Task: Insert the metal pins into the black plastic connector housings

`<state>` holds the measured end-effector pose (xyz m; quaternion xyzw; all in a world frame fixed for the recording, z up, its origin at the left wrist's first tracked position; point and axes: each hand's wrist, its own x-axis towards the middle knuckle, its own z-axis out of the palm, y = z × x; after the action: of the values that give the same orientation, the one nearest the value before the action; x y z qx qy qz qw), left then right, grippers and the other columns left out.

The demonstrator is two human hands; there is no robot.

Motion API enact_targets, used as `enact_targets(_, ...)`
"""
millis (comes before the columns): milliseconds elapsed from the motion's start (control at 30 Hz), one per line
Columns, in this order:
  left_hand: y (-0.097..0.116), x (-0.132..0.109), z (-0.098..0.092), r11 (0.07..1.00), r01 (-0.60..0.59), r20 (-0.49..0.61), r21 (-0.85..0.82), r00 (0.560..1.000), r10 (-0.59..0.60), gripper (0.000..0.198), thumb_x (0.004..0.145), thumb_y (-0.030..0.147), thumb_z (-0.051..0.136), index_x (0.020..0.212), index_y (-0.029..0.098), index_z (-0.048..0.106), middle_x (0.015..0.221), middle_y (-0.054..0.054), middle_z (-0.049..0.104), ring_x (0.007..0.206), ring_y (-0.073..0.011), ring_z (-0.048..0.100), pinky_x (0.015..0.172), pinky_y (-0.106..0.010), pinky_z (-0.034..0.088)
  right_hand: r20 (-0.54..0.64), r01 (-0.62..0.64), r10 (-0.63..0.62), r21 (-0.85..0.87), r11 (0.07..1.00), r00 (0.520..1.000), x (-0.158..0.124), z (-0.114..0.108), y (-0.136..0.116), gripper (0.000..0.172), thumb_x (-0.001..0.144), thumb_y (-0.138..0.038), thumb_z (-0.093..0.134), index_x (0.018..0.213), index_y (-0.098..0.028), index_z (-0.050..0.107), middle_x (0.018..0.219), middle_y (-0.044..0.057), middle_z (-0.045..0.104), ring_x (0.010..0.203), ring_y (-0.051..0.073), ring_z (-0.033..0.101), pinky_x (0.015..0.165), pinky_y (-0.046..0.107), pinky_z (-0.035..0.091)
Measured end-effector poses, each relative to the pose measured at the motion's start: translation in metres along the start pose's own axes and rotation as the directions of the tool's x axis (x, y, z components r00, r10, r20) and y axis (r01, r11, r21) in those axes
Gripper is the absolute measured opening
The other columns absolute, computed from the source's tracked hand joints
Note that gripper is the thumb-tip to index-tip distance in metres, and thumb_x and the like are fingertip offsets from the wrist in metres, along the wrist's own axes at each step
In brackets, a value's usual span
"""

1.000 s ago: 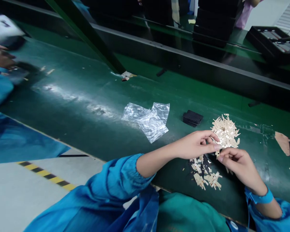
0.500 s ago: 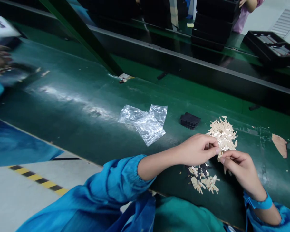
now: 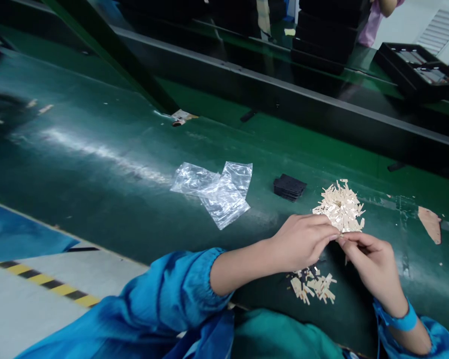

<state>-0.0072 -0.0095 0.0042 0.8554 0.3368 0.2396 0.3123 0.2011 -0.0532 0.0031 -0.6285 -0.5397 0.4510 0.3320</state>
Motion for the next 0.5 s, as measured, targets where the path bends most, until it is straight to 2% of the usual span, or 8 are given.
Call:
enact_targets(133, -0.002, 0.0, 0.001, 1.0, -0.01, 0.019, 0.021, 1.0, 0.01, 0.03, 0.103, 0.017, 0.042, 0.114, 0.018, 0.07, 0.107, -0.006, 0.074, 0.094, -0.0193, 0.069, 0.08, -0.031, 0.056, 0.024, 0.016, -0.015, -0.036, 0.999, 1.0, 0.0, -0.001, 0.0, 0.024, 0.088, -0.039, 0.07, 0.079, -0.018, 0.08, 0.059, 0.002, 0.064, 0.052, 0.017, 0.053, 0.051, 0.028, 0.045)
enact_targets(267, -0.004, 0.004, 0.001, 0.999, -0.005, 0.06, 0.047, 0.998, 0.002, 0.028, 0.102, 0.016, 0.042, 0.112, 0.017, 0.067, 0.108, -0.006, 0.072, 0.096, -0.0194, 0.068, 0.082, -0.031, 0.055, 0.042, -0.001, 0.002, -0.019, 1.0, 0.999, 0.0, -0.004, -0.002, 0.019, 0.085, -0.035, 0.071, 0.078, -0.019, 0.078, 0.059, 0.001, 0.064, 0.053, 0.017, 0.054, 0.052, 0.028, 0.045)
enact_targets(433, -0.009, 0.012, 0.007, 0.935, 0.193, 0.03, 0.299, 0.977, -0.211, 0.022, 0.101, 0.019, 0.046, 0.103, 0.014, 0.067, 0.099, -0.01, 0.069, 0.087, -0.0239, 0.068, 0.066, -0.033, 0.051, 0.152, -0.045, 0.039, 0.034, 0.998, 0.988, -0.004, -0.011, -0.006, 0.02, 0.088, -0.035, 0.07, 0.076, -0.019, 0.073, 0.056, 0.0, 0.061, 0.051, 0.016, 0.053, 0.051, 0.027, 0.043)
enact_targets(500, -0.009, 0.013, 0.007, 0.95, 0.197, 0.025, 0.241, 0.978, -0.209, 0.023, 0.101, 0.026, 0.05, 0.096, 0.015, 0.069, 0.094, -0.008, 0.069, 0.082, -0.0222, 0.067, 0.066, -0.032, 0.05, 0.19, -0.048, 0.041, 0.032, 0.998, 0.981, -0.003, -0.012, -0.007, 0.025, 0.092, -0.039, 0.067, 0.078, -0.019, 0.07, 0.058, 0.001, 0.061, 0.052, 0.016, 0.053, 0.052, 0.027, 0.043)
